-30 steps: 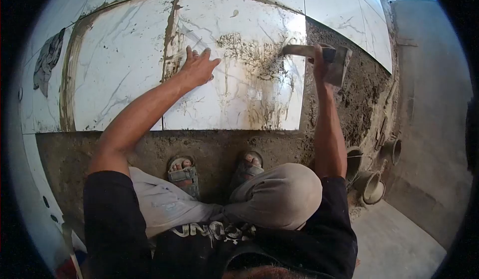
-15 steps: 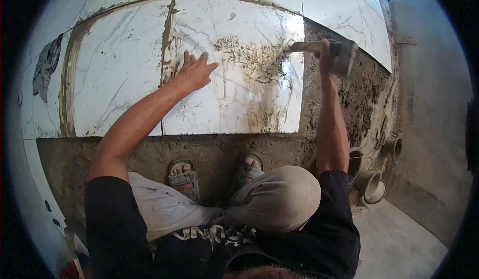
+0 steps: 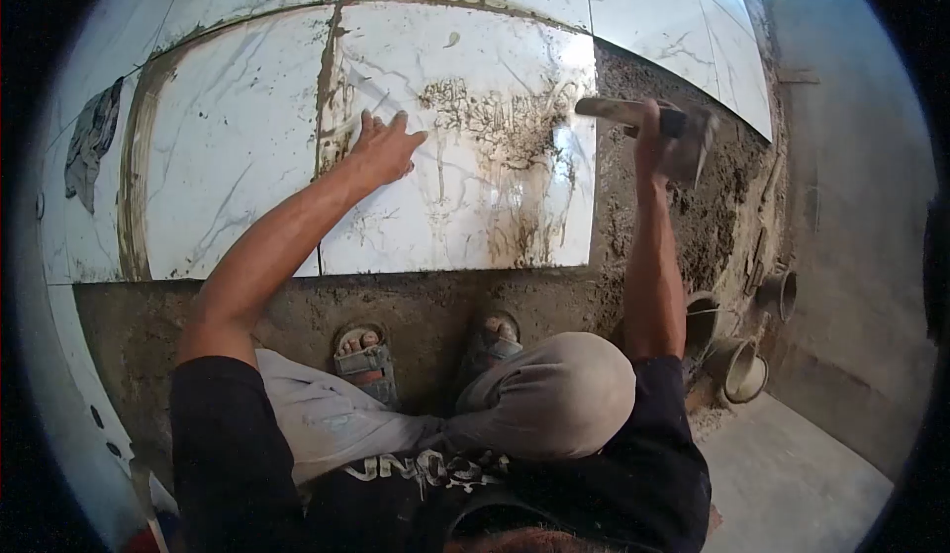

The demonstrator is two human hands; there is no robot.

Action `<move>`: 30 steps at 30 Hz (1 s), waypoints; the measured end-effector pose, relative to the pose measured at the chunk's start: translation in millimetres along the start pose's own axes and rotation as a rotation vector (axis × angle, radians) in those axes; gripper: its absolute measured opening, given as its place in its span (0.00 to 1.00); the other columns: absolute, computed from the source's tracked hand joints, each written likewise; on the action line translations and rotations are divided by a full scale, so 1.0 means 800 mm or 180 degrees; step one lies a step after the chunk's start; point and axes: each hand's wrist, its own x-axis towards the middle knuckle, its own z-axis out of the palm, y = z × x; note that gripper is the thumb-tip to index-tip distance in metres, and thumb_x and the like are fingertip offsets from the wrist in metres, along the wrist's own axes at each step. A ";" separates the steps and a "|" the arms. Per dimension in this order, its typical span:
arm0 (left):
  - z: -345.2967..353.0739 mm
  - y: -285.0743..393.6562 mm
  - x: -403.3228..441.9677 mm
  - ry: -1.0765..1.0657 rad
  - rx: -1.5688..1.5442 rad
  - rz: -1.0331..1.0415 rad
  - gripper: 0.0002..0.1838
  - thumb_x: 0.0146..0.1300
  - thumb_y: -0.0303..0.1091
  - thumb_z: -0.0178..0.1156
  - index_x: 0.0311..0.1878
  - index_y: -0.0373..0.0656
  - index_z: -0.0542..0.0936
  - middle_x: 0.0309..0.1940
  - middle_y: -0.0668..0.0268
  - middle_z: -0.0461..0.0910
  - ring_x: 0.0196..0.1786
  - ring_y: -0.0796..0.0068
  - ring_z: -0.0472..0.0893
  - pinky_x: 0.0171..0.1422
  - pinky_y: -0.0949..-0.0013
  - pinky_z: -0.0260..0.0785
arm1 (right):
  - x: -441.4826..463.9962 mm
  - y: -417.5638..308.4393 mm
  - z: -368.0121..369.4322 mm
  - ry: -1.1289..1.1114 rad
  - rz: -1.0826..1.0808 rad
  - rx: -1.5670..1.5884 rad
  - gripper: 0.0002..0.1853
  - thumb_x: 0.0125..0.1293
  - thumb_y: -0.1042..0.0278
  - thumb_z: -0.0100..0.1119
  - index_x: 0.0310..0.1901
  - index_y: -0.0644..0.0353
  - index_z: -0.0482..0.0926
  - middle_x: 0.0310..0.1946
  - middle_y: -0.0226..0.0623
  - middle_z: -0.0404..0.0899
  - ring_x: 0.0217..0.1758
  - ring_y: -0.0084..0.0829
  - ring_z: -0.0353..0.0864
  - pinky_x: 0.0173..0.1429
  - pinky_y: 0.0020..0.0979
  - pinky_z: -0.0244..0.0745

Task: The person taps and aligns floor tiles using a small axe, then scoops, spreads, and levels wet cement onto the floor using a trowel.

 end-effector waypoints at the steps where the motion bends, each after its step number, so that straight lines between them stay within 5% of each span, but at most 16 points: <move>1: 0.007 -0.003 0.001 0.0133 0.0001 0.0024 0.31 0.53 0.37 0.62 0.63 0.53 0.67 0.64 0.44 0.57 0.59 0.35 0.66 0.68 0.37 0.43 | -0.003 0.003 0.003 0.0274 -0.0168 0.0298 0.16 0.61 0.55 0.59 0.36 0.62 0.76 0.30 0.37 0.78 0.29 0.29 0.79 0.33 0.30 0.77; 4: 0.000 0.005 0.000 0.0121 0.0001 0.0068 0.32 0.52 0.38 0.63 0.63 0.53 0.67 0.64 0.44 0.57 0.58 0.35 0.66 0.67 0.36 0.44 | -0.019 -0.045 -0.018 -0.0551 0.0480 0.0057 0.16 0.62 0.55 0.58 0.38 0.63 0.76 0.25 0.37 0.78 0.26 0.27 0.78 0.30 0.29 0.75; 7: 0.001 0.000 0.003 -0.0060 0.0121 0.0057 0.32 0.52 0.38 0.63 0.63 0.54 0.67 0.64 0.43 0.57 0.58 0.35 0.67 0.67 0.36 0.45 | -0.020 -0.042 -0.017 -0.0100 0.0347 0.0945 0.17 0.62 0.55 0.58 0.41 0.63 0.75 0.20 0.35 0.76 0.23 0.25 0.78 0.25 0.27 0.73; 10: 0.015 0.002 -0.002 0.0211 0.0095 0.0143 0.33 0.52 0.38 0.63 0.63 0.54 0.66 0.63 0.44 0.58 0.58 0.35 0.67 0.67 0.36 0.45 | -0.032 -0.028 -0.028 -0.0586 -0.0290 0.0064 0.18 0.62 0.55 0.58 0.42 0.64 0.74 0.20 0.36 0.76 0.21 0.25 0.77 0.20 0.26 0.72; 14: 0.006 0.001 0.001 0.0061 0.0137 0.0023 0.33 0.52 0.37 0.62 0.64 0.55 0.66 0.64 0.45 0.58 0.58 0.37 0.67 0.67 0.36 0.46 | -0.037 -0.027 -0.018 0.0084 0.0354 0.0933 0.18 0.61 0.56 0.58 0.41 0.64 0.73 0.25 0.38 0.77 0.18 0.24 0.75 0.22 0.25 0.73; 18: 0.006 0.006 -0.003 0.0021 0.0107 0.0034 0.33 0.52 0.38 0.62 0.64 0.55 0.66 0.64 0.45 0.58 0.60 0.41 0.67 0.67 0.36 0.45 | -0.044 0.016 0.004 -0.0378 0.0543 0.0858 0.16 0.62 0.57 0.58 0.41 0.63 0.73 0.23 0.36 0.76 0.17 0.23 0.74 0.22 0.24 0.72; 19: -0.003 0.008 -0.001 -0.0111 0.0073 -0.0044 0.32 0.52 0.38 0.63 0.64 0.55 0.66 0.64 0.45 0.57 0.60 0.43 0.67 0.67 0.36 0.46 | -0.033 0.020 0.001 -0.0237 -0.0180 0.0172 0.14 0.63 0.59 0.57 0.41 0.61 0.73 0.21 0.33 0.75 0.17 0.22 0.73 0.22 0.25 0.70; 20: -0.013 0.008 0.005 -0.0067 0.0111 -0.0007 0.32 0.52 0.38 0.63 0.64 0.55 0.66 0.64 0.45 0.57 0.60 0.43 0.67 0.67 0.36 0.46 | -0.021 0.025 0.002 -0.0172 -0.0199 0.0165 0.14 0.63 0.59 0.57 0.41 0.61 0.73 0.21 0.33 0.75 0.17 0.22 0.73 0.22 0.25 0.70; 22: -0.029 0.013 0.018 -0.0659 -0.0036 -0.0134 0.34 0.52 0.40 0.63 0.64 0.55 0.65 0.65 0.46 0.57 0.61 0.47 0.68 0.66 0.36 0.49 | -0.010 0.018 -0.001 -0.0828 0.0386 0.0410 0.13 0.63 0.60 0.58 0.41 0.60 0.73 0.19 0.31 0.74 0.17 0.21 0.72 0.22 0.25 0.69; 25: -0.039 0.040 0.053 0.0137 -0.0093 0.0188 0.36 0.52 0.43 0.64 0.66 0.58 0.62 0.65 0.48 0.57 0.62 0.53 0.68 0.62 0.35 0.54 | -0.020 0.001 0.009 -0.0550 0.0163 0.0384 0.13 0.61 0.60 0.60 0.41 0.59 0.73 0.19 0.31 0.74 0.18 0.21 0.72 0.22 0.26 0.68; 28: -0.037 0.097 0.100 0.0272 -0.0377 0.0350 0.36 0.51 0.43 0.65 0.65 0.60 0.63 0.67 0.50 0.54 0.62 0.46 0.67 0.63 0.31 0.49 | -0.008 0.012 0.010 -0.0343 -0.0319 0.0595 0.14 0.61 0.60 0.60 0.42 0.60 0.73 0.22 0.32 0.75 0.18 0.21 0.72 0.22 0.25 0.68; 30: -0.035 0.132 0.116 0.0284 0.0133 0.0137 0.43 0.46 0.51 0.68 0.67 0.65 0.59 0.68 0.51 0.52 0.61 0.35 0.64 0.60 0.31 0.54 | 0.000 -0.008 -0.004 -0.0698 0.0004 0.0224 0.14 0.62 0.59 0.59 0.38 0.62 0.73 0.27 0.35 0.74 0.28 0.26 0.72 0.32 0.29 0.69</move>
